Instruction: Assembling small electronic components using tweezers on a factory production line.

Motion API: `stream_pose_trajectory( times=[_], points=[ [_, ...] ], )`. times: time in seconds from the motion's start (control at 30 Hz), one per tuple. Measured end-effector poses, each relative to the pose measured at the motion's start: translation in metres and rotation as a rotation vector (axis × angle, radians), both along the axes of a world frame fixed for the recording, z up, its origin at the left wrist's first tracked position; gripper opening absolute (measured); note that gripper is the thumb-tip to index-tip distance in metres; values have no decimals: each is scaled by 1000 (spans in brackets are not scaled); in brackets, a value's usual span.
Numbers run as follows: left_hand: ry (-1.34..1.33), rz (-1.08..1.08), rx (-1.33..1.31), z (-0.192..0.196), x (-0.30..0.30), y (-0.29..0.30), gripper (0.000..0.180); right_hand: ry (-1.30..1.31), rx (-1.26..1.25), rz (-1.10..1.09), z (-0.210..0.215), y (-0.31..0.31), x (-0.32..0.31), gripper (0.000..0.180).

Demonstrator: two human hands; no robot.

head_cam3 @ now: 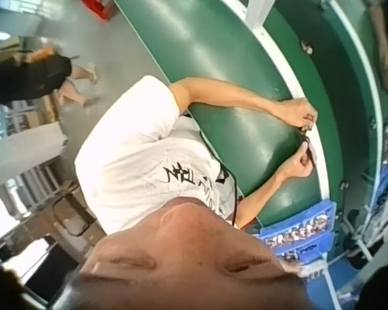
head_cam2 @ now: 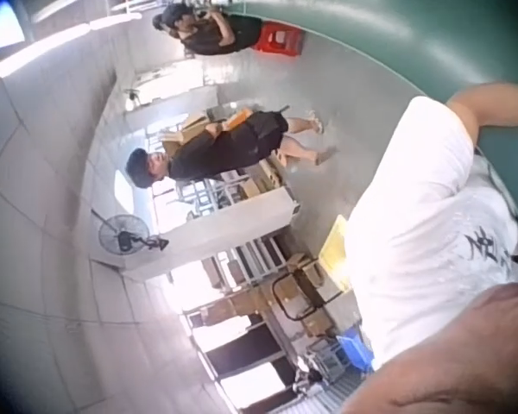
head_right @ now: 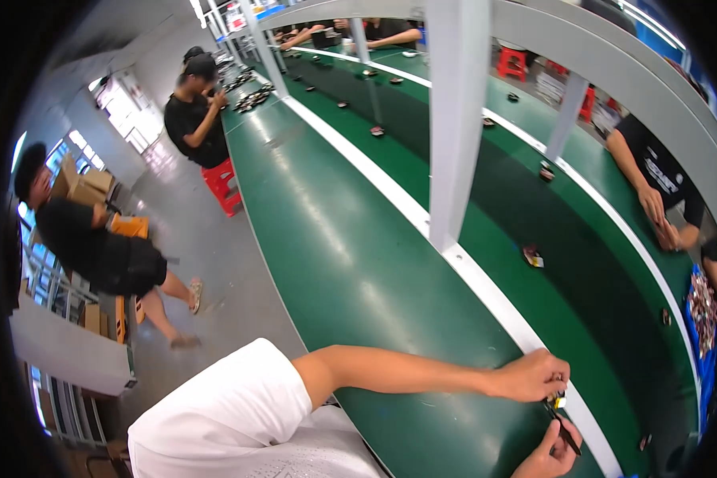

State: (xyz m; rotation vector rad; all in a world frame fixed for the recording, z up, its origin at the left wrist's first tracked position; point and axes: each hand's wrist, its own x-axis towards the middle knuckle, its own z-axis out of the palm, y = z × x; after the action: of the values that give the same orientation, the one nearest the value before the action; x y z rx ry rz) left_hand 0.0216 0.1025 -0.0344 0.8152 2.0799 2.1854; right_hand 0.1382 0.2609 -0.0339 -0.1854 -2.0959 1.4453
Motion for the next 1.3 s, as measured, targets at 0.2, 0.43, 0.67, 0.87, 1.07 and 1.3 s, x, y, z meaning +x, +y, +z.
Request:
stream_pose_trajectory(
  times=[0.2, 0.43, 0.67, 0.87, 1.07, 1.3],
  points=[
    [-2, 24, -41, -3, -3, -5, 11, -12, 48, -29, -12, 8, -7, 16],
    [16, 13, -14, -7, -6, -1, 11, -77, -54, -59, -5, 5, -5, 15],
    [-109, -27, -59, -8, -10, -27, 11, -47, -45, -76, 17, -43, -7, 14],
    [-151, -45, -84, -10, -15, -61, 10, 5, 23, -32, 24, -75, -16, 13],
    [-189, -88, -88, -3, -14, -66, 12, 42, 49, -62, 17, -77, -17, 12],
    [-217, -87, -108, 3, -13, -69, 13, 34, 145, -83, 20, -78, -17, 11]
  ],
)
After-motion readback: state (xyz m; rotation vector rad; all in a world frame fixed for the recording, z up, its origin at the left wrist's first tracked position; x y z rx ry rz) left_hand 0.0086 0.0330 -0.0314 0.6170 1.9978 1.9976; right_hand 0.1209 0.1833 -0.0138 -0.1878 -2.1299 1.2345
